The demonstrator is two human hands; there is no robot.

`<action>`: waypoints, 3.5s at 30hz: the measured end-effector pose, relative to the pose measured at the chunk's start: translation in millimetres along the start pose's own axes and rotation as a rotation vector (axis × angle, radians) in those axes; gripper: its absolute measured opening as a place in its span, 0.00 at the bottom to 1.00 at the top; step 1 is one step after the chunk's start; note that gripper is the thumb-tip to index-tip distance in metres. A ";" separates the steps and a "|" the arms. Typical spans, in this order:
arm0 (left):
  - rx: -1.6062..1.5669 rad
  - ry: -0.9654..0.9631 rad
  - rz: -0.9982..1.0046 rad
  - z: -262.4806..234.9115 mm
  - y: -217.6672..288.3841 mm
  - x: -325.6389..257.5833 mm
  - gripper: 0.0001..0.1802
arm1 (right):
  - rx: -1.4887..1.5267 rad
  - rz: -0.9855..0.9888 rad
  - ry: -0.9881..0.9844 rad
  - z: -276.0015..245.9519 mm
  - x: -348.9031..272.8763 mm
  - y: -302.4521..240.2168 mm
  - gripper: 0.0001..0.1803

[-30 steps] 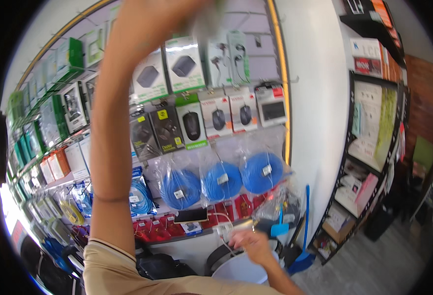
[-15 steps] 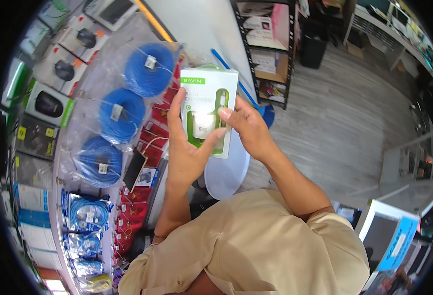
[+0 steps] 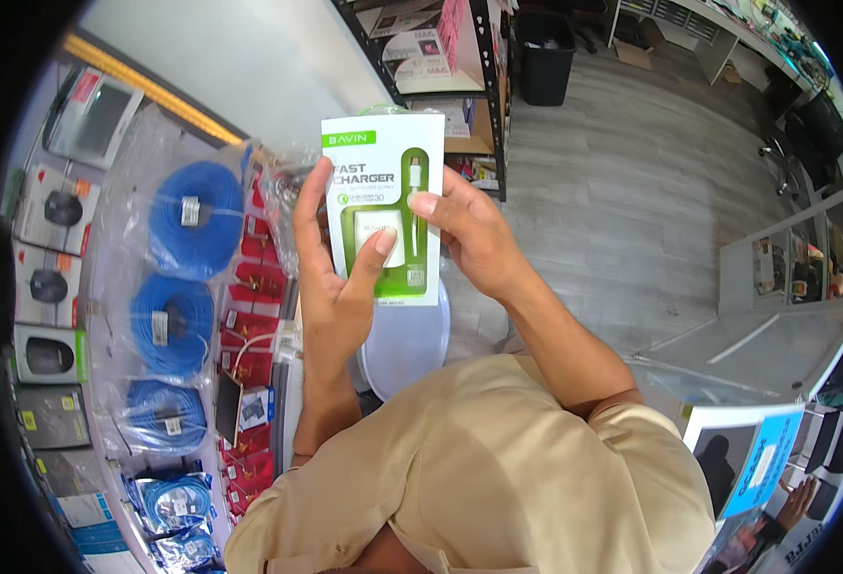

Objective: The person uses a metal prying tool to work on the edge of a black smartphone, then interacts with a laptop at the counter. They later retrieve several boxed chargers from a wall display and place them on the counter.

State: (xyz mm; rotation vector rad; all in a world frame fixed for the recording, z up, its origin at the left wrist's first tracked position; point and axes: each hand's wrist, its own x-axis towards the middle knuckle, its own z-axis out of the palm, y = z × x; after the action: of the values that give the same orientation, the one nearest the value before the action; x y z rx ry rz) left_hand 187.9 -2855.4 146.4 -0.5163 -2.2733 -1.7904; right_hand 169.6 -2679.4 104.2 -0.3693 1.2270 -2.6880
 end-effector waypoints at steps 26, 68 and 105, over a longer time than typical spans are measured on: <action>0.274 0.252 0.179 35.3 -6.1 105.4 0.32 | 0.006 -0.002 -0.339 -79.9 138.8 -7.7 0.52; -0.366 1.067 0.883 -383.5 460.2 92.6 0.31 | 0.215 0.292 -0.653 66.3 11.7 74.2 0.34; 0.028 0.817 1.331 -367.4 500.4 78.4 0.28 | -0.083 0.544 -0.720 46.5 23.1 113.8 0.24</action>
State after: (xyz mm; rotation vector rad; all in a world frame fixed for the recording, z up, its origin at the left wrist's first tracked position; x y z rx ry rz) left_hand 290.9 -3097.2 714.2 -0.7989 -0.9105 -0.9381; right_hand 166.2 -2792.4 50.7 -0.7911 1.0125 -1.8017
